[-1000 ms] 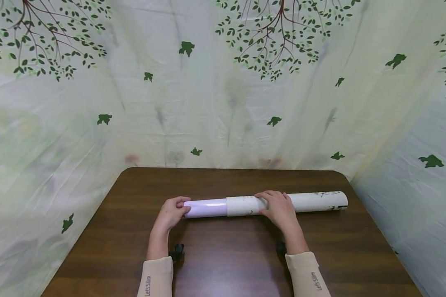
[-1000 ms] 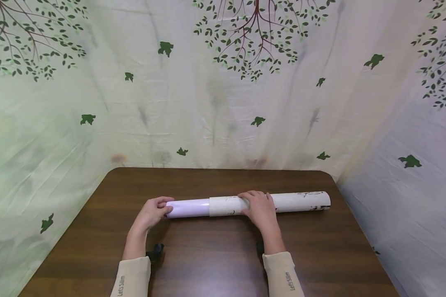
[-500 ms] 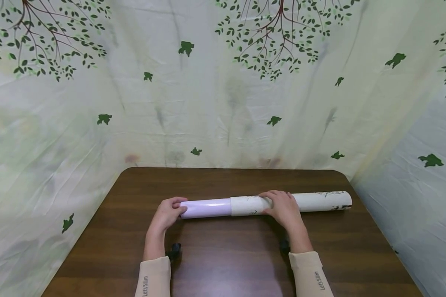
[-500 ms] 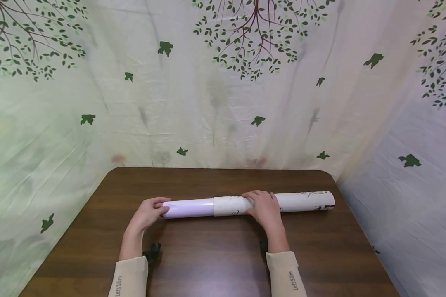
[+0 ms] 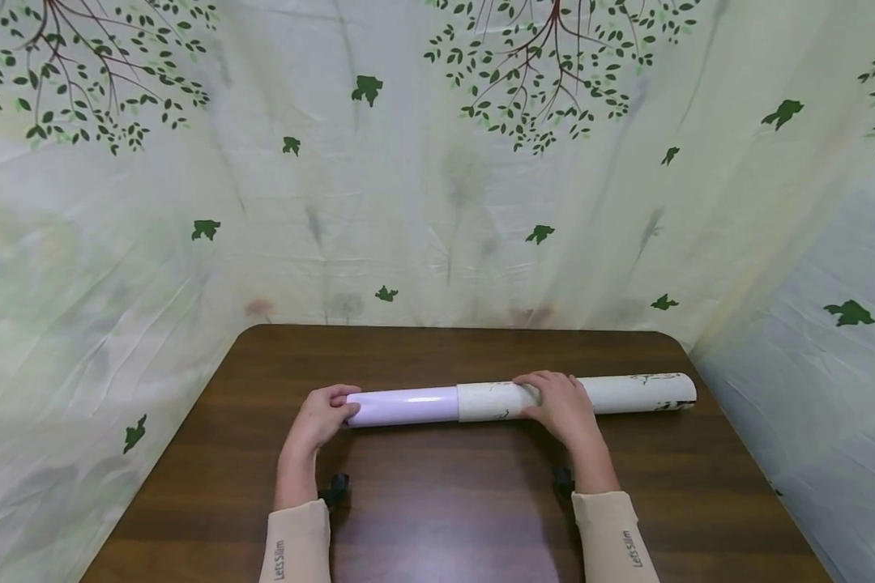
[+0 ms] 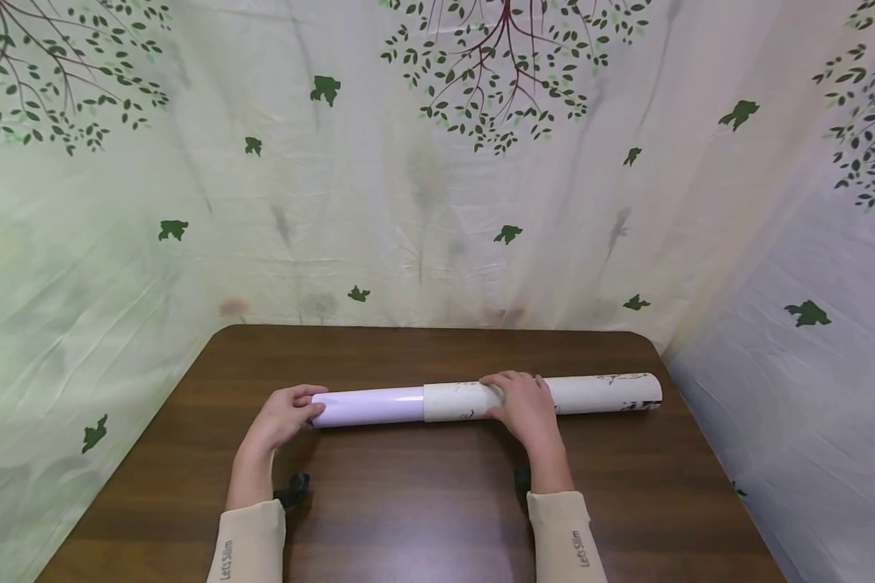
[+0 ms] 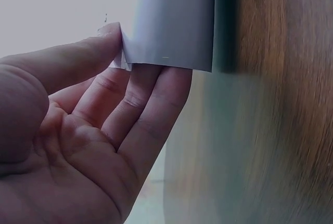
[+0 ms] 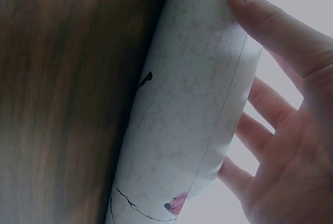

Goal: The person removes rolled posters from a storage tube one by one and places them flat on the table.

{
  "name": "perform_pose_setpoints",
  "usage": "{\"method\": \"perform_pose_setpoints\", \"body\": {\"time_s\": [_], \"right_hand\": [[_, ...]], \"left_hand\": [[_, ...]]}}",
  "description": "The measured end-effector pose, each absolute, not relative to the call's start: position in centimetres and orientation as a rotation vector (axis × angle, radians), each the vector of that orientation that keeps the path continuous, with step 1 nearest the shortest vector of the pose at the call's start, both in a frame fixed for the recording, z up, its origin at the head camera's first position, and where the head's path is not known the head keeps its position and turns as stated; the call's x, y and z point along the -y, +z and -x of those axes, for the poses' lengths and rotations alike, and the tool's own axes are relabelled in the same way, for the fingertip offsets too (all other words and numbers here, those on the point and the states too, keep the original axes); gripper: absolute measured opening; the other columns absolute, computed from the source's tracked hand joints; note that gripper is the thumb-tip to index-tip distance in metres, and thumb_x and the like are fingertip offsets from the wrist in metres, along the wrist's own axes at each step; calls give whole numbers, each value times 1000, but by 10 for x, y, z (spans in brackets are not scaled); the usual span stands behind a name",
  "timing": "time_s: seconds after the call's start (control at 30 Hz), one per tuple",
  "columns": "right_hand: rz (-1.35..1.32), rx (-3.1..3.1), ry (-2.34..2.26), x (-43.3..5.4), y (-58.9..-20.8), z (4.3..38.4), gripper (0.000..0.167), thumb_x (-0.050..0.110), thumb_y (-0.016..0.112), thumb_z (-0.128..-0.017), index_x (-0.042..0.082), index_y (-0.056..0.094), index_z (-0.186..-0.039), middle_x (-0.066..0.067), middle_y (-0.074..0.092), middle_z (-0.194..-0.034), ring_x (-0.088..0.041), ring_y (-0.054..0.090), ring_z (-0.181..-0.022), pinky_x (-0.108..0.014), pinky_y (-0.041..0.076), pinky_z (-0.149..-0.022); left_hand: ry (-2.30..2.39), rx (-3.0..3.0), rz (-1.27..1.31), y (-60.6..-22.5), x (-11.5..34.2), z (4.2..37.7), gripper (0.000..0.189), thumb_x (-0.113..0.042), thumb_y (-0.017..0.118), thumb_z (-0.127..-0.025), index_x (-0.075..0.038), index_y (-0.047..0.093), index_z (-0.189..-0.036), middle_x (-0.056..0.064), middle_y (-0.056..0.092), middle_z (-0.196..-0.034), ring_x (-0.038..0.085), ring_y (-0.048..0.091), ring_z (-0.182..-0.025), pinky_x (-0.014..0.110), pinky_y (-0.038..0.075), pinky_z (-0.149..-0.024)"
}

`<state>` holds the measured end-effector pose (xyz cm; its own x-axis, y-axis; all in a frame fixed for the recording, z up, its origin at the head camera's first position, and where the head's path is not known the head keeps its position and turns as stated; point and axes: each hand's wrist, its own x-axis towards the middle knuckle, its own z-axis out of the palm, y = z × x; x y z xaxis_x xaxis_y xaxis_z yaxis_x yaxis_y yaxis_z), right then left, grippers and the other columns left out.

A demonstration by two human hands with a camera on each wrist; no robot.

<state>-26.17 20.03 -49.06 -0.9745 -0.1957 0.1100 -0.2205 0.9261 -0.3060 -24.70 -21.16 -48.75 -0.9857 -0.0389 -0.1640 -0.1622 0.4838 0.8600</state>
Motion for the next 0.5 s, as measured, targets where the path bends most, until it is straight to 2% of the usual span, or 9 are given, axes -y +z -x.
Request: {"method": "perform_pose_setpoints", "body": {"time_s": [0.3,0.5], "right_hand": [[-316,3023,505,-208,-487,261,53,31,89,-87,27,71,-137,-8,69,-144,-38,58,-139,-68,34,-121],[-305,3032,513,-215,-486,261,53,29,88,-87,26,71,-138,-9,69,-144,-40,58,-139,-69,33,-121]], "left_hand": [[1551,-2575,187,-486,221,245,35,-5,66,-102,4,67,-135,25,70,-126,20,66,-99,29,59,-81],[1536,-2573,204,-485,224,244,35,-7,67,-102,3,67,-136,25,69,-126,22,66,-100,31,60,-81]]}}
